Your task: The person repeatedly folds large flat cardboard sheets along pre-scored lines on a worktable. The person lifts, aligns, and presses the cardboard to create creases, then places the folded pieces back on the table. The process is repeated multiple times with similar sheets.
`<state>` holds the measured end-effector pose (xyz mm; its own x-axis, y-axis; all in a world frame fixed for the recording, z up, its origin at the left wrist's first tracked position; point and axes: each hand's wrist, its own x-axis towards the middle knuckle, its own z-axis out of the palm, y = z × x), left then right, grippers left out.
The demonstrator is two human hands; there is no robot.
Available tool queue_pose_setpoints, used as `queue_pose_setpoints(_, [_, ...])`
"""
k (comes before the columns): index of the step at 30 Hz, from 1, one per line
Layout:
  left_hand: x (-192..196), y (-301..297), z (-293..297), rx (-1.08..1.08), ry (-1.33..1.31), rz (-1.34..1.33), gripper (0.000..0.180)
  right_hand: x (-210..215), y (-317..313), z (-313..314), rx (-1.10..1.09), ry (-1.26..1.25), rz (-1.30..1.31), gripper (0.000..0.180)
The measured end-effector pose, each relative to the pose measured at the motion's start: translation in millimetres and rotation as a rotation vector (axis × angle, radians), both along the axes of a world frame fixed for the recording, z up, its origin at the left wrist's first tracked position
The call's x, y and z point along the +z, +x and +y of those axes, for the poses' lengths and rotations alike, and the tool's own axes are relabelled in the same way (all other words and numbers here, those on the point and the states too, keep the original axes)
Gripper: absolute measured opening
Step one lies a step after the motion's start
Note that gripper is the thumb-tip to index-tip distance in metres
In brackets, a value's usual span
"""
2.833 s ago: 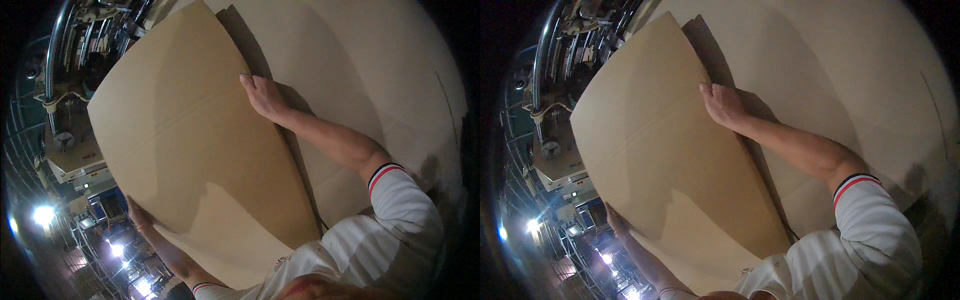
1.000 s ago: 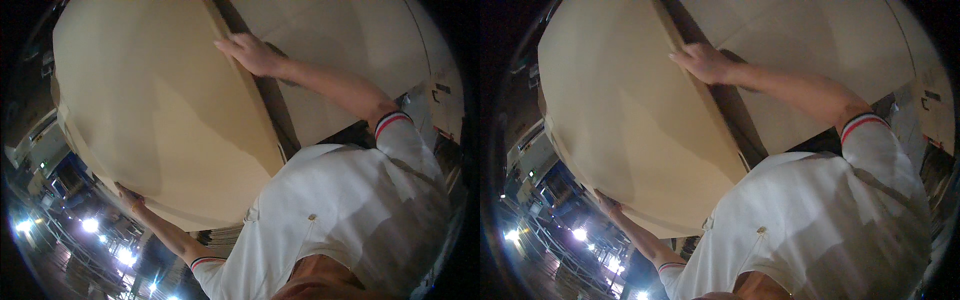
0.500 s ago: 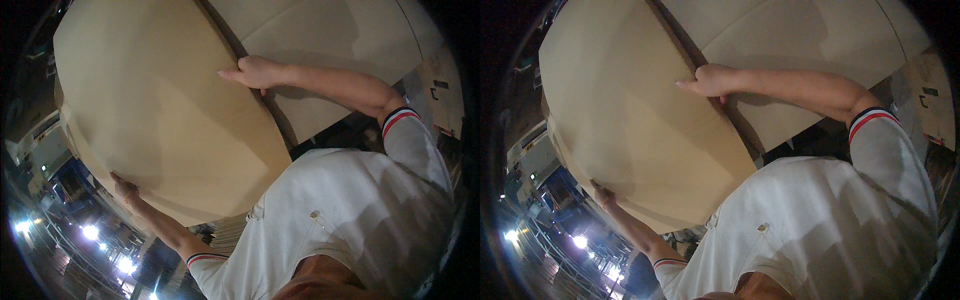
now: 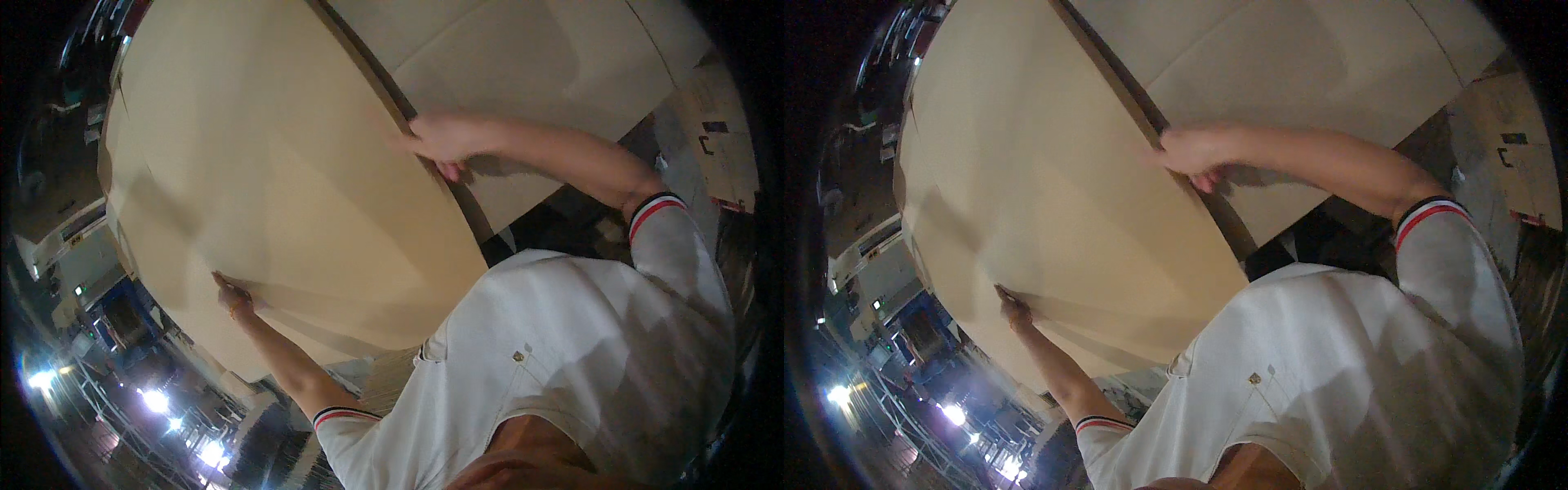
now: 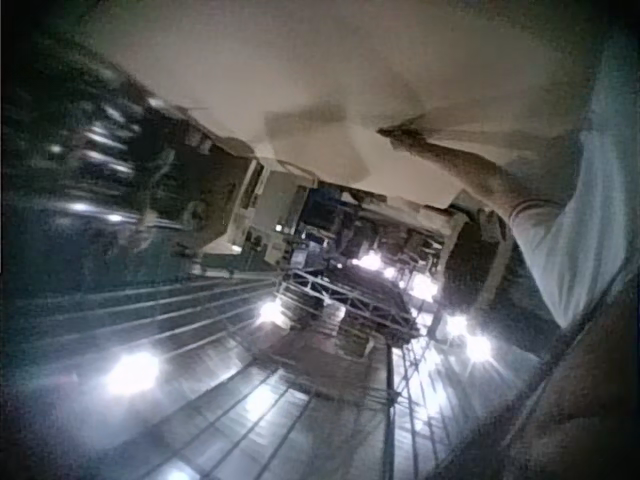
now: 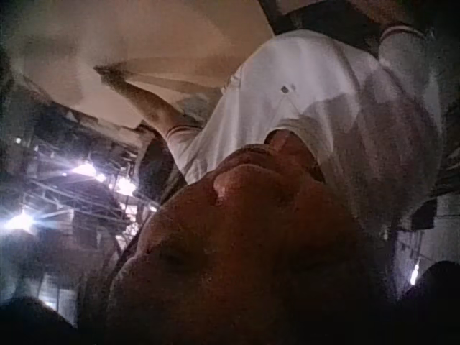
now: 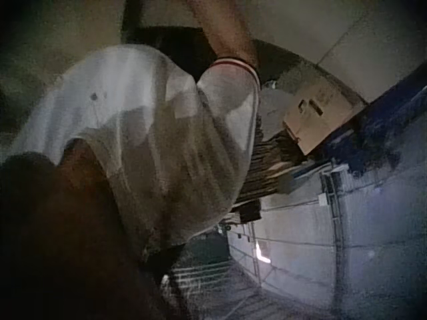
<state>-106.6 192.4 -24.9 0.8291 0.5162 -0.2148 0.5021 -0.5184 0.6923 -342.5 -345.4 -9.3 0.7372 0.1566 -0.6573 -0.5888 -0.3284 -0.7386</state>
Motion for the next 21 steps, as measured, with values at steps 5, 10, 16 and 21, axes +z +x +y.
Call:
queue_pose_setpoints(5, [3.0,-7.8,0.9,0.010,0.048,0.038,0.068,-5.3,-24.4,3.6,-0.043,0.066,-0.113,0.070])
queue_pose_setpoints(10, [-5.0,-11.1,-6.5,0.016,-0.106,-0.046,0.063,-13.9,-23.2,2.3,-0.038,-0.055,-0.276,0.062])
queue_pose_setpoints(16, [-4.9,-20.2,-37.5,-0.149,-0.403,0.005,0.049,-50.4,1.6,-56.4,-0.302,0.148,-0.519,0.054])
queue_pose_setpoints(21, [-25.6,-72.6,-144.1,-0.522,0.374,-0.285,0.041,6.6,-7.4,-204.7,-0.292,-0.391,-0.217,0.054])
